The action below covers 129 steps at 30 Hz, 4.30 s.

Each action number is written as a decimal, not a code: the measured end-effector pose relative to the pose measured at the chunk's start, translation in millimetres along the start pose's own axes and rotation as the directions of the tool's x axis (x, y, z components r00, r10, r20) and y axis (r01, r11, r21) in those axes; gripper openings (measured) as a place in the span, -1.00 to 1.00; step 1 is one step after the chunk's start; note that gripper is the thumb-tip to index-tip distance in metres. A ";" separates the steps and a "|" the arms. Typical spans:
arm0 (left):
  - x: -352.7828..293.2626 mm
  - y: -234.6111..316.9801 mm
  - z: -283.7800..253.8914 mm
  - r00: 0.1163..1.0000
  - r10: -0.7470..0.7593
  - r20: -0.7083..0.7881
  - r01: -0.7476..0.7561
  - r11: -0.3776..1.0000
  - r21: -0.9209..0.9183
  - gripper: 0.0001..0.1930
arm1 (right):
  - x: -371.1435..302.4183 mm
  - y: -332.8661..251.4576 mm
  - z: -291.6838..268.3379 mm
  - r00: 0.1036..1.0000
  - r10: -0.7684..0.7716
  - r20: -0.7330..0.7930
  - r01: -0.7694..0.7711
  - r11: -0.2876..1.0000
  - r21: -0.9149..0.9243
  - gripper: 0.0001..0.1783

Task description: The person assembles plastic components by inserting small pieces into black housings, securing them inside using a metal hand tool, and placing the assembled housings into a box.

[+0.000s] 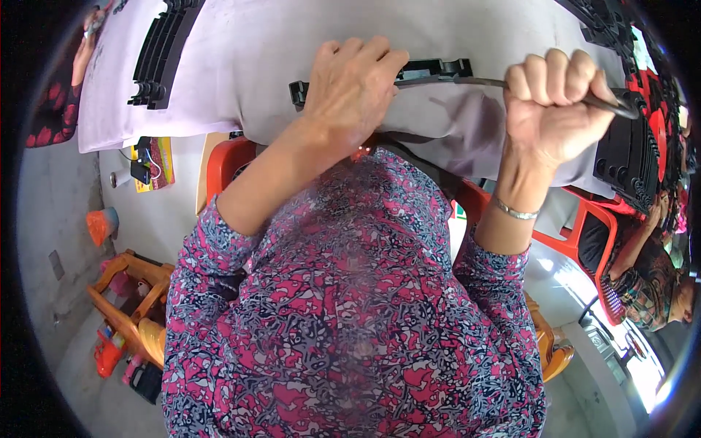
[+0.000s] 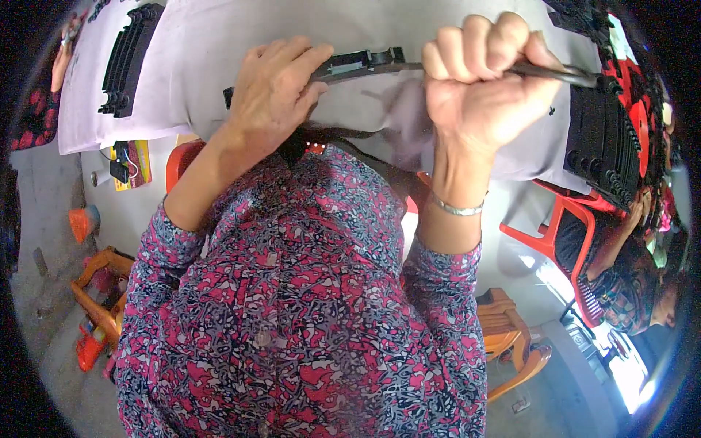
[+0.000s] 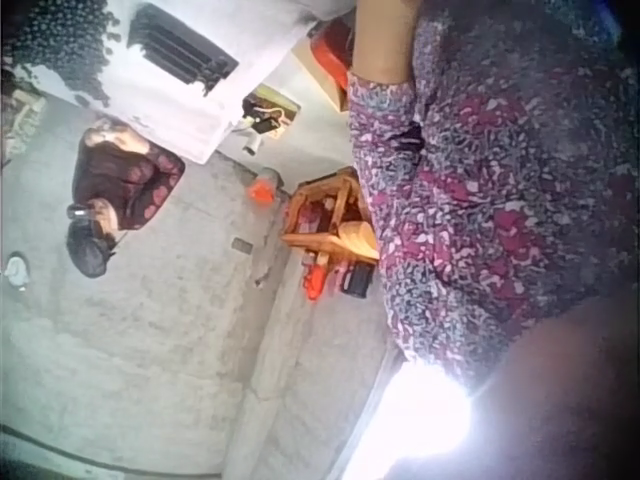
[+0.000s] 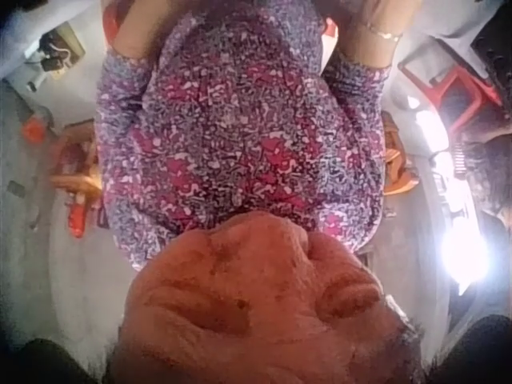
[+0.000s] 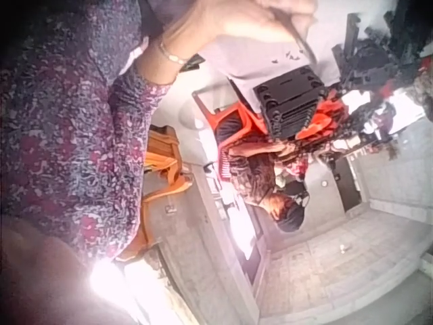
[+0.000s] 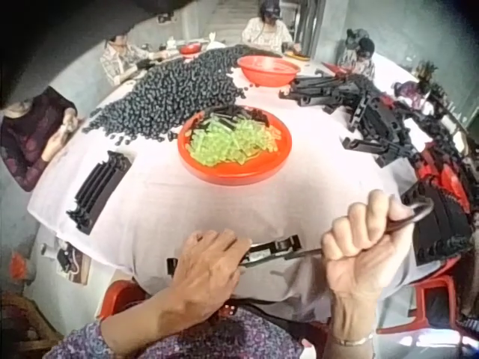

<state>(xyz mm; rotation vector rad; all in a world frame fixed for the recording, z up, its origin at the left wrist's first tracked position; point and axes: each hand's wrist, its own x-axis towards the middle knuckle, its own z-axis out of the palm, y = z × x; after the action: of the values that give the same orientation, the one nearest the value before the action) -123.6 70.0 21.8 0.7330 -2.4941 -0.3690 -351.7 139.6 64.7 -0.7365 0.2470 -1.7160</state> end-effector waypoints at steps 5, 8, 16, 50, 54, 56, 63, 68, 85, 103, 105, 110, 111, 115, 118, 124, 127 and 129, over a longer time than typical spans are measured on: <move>13.5 -15.8 -14.2 0.975 0.143 0.169 -0.147 0.989 0.011 -0.67 | -14.8 -16.7 11.0 0.997 -0.073 -0.014 0.074 0.992 0.098 -0.55; 31.5 -13.8 -32.9 0.933 0.293 0.210 -0.313 0.947 0.070 -0.72 | -21.5 -24.0 11.2 0.995 -0.085 -0.046 0.088 0.994 0.071 -0.54; 10.2 -38.5 -24.3 0.921 0.388 0.019 -0.380 0.910 -0.165 -0.67 | -21.0 -12.3 2.8 0.996 -0.045 -0.080 0.053 0.994 0.091 -0.54; -23.6 -22.2 -22.8 1.000 0.008 -0.026 -0.011 0.994 -0.113 -0.78 | 17.6 63.4 -2.6 0.971 0.139 -0.196 -0.127 0.989 0.069 -0.59; -26.2 -22.9 -15.4 0.998 -0.020 -0.051 0.011 0.985 -0.174 -0.79 | 15.7 65.8 -5.8 0.965 0.150 -0.214 -0.132 0.986 0.097 -0.59; -27.4 -24.5 -13.8 0.998 -0.031 -0.048 0.021 0.980 -0.199 -0.77 | 14.9 66.0 -7.8 0.964 0.157 -0.213 -0.140 0.986 0.090 -0.59; -28.8 -24.0 -6.9 0.995 -0.028 -0.101 0.005 0.976 -0.218 -0.74 | 12.5 67.1 -9.5 0.964 0.145 -0.220 -0.124 0.986 0.110 -0.59; -29.0 -23.8 -5.7 0.992 -0.025 -0.122 0.000 0.980 -0.199 -0.75 | 12.5 67.2 -10.4 0.961 0.145 -0.236 -0.122 0.986 0.110 -0.59; -30.3 -20.5 -4.8 0.991 -0.054 -0.126 0.034 0.987 -0.156 -0.73 | 17.5 70.5 -9.4 0.975 0.191 -0.115 -0.176 0.976 0.128 -0.55; -31.4 -22.8 4.1 0.974 0.024 -0.226 -0.054 0.990 -0.128 -0.74 | 13.9 69.7 -7.6 0.973 0.191 -0.126 -0.173 0.975 0.140 -0.55; -31.1 -22.0 1.4 0.976 0.028 -0.214 -0.055 0.991 -0.121 -0.74 | 13.3 69.5 -8.6 0.969 0.195 -0.149 -0.174 0.974 0.144 -0.55; -28.2 -17.5 -5.5 0.987 0.014 -0.158 -0.031 0.993 -0.111 -0.72 | 13.5 69.6 -5.2 0.970 0.175 -0.168 -0.160 0.982 0.101 -0.54; -29.0 -16.8 -3.9 0.986 0.018 -0.163 -0.036 0.994 -0.108 -0.72 | 12.4 70.3 -6.8 0.970 0.177 -0.165 -0.160 0.981 0.111 -0.54; -32.1 -19.3 5.0 0.978 0.032 -0.205 -0.053 0.994 -0.100 -0.71 | 12.8 71.4 -1.5 0.956 0.174 -0.236 -0.173 0.985 0.028 -0.51; -30.0 -21.9 7.3 0.977 0.053 -0.204 -0.071 0.994 -0.084 -0.69 | 24.5 69.4 9.3 0.940 0.168 -0.297 -0.199 0.977 -0.078 -0.49; -31.8 -14.4 -3.7 0.980 -0.068 -0.187 0.027 0.978 -0.209 -0.64 | 41.9 21.2 44.7 0.892 -0.028 -0.451 -0.219 0.846 -0.486 -0.44; -35.7 -15.6 -13.9 0.978 -0.113 -0.177 0.075 0.975 -0.207 -0.56 | 45.0 9.0 15.0 0.793 0.026 -0.608 -0.607 0.098 -0.788 -0.49; -35.4 -15.2 -25.8 0.986 -0.066 -0.153 0.045 0.989 -0.139 -0.51 | 38.6 -2.7 -30.4 0.837 0.009 -0.547 -0.524 -0.273 -0.807 -0.47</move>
<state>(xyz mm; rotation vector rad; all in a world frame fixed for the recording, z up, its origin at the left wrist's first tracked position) -77.5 74.7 23.5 0.7481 -2.2797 -0.4768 -376.0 97.8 55.7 -1.3166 2.1662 -0.7164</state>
